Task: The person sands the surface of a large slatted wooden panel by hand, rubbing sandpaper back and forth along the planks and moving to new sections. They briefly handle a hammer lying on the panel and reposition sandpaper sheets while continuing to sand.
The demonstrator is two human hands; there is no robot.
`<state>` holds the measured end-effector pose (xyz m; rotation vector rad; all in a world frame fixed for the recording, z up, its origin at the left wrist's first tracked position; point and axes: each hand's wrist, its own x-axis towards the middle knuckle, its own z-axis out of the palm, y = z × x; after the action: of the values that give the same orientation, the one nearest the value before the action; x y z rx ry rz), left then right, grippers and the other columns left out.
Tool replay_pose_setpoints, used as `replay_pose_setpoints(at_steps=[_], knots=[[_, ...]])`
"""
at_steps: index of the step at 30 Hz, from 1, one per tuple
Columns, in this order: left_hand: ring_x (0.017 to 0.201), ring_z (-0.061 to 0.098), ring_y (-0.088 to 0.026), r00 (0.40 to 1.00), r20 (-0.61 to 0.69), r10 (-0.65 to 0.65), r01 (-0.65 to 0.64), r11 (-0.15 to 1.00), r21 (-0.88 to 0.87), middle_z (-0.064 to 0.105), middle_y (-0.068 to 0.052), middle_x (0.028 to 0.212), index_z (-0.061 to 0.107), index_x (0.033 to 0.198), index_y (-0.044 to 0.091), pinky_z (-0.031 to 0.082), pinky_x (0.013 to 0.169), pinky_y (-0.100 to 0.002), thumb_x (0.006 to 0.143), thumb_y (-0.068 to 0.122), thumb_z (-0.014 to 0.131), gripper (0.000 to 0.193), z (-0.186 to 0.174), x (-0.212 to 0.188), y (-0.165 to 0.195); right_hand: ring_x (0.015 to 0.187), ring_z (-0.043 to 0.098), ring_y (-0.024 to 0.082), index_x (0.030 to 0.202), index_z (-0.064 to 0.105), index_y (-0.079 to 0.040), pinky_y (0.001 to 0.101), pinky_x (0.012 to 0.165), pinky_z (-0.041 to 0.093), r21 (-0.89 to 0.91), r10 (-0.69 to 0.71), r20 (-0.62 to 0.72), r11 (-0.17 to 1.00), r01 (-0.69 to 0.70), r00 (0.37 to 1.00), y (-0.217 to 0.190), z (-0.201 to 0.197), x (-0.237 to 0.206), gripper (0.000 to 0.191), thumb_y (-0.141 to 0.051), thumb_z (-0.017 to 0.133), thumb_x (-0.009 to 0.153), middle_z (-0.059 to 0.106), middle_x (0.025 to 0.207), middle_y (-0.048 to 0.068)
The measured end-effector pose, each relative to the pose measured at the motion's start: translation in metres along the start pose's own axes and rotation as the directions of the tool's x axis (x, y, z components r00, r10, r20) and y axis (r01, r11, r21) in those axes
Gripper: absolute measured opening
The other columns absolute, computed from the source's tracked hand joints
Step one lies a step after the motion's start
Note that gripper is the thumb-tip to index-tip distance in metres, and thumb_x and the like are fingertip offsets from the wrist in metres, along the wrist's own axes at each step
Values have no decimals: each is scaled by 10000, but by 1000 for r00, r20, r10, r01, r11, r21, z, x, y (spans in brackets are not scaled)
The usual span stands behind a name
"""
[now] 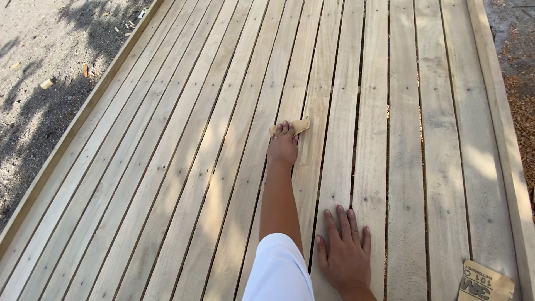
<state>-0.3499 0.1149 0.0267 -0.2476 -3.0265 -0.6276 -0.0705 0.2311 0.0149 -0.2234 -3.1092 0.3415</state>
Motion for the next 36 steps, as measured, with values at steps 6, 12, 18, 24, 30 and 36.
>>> replay_pose_setpoints(at_steps=[6, 12, 18, 24, 30, 36], knots=[[1485, 381, -329, 985, -29, 168, -169, 984, -57, 449, -147, 1584, 486, 1489, 46, 330, 1183, -498, 1022, 207, 513, 494, 1, -171, -30, 1520, 206, 248, 1522, 387, -279, 566, 1207, 128, 20, -8, -13, 1000, 9, 1000, 0, -2, -1, 618, -505, 417, 948, 289, 1625, 34], [1480, 324, -381, 979, 203, -5, 16, 999, -51, 395, -183, 1632, 433, 1519, 65, 301, 1131, -550, 886, 146, 636, 669, 14, -408, -67, 1527, 202, 256, 1530, 391, -255, 567, 1214, 125, 46, -31, -28, 998, 32, 999, 0, -1, -2, 609, -491, 413, 970, 282, 1643, 48], [1426, 447, -374, 996, -83, 23, -31, 995, -97, 511, -194, 1520, 503, 1478, 29, 379, 1156, -482, 941, 122, 580, 550, 15, -300, -60, 1528, 198, 248, 1530, 383, -261, 566, 1214, 118, 35, -11, -1, 999, 11, 1000, -1, 0, -4, 621, -500, 412, 958, 281, 1639, 40], [1507, 346, -286, 1000, -5, 13, -12, 999, 36, 394, -101, 1624, 447, 1527, 100, 301, 1212, -463, 1023, 222, 475, 520, 5, -64, -35, 1509, 207, 239, 1562, 387, -296, 567, 1198, 127, 24, -11, -32, 1000, 12, 999, -2, -2, -3, 666, -504, 416, 930, 290, 1650, 30], [1528, 276, -291, 999, 22, -47, 47, 999, -1, 317, -98, 1651, 381, 1547, 84, 260, 1216, -462, 1047, 246, 453, 530, 1, -35, -14, 1518, 186, 229, 1576, 362, -310, 559, 1205, 110, 17, 13, 57, 1000, -14, 998, -2, -5, -3, 668, -510, 414, 941, 263, 1659, 17], [1463, 421, -369, 986, -19, 166, -167, 983, -69, 480, -205, 1546, 475, 1494, -11, 358, 1164, -489, 965, 107, 553, 547, -7, -270, -17, 1518, 187, 243, 1566, 363, -278, 555, 1206, 108, 26, -6, 23, 1000, 5, 1000, -4, -6, -4, 667, -497, 428, 940, 255, 1639, 43]])
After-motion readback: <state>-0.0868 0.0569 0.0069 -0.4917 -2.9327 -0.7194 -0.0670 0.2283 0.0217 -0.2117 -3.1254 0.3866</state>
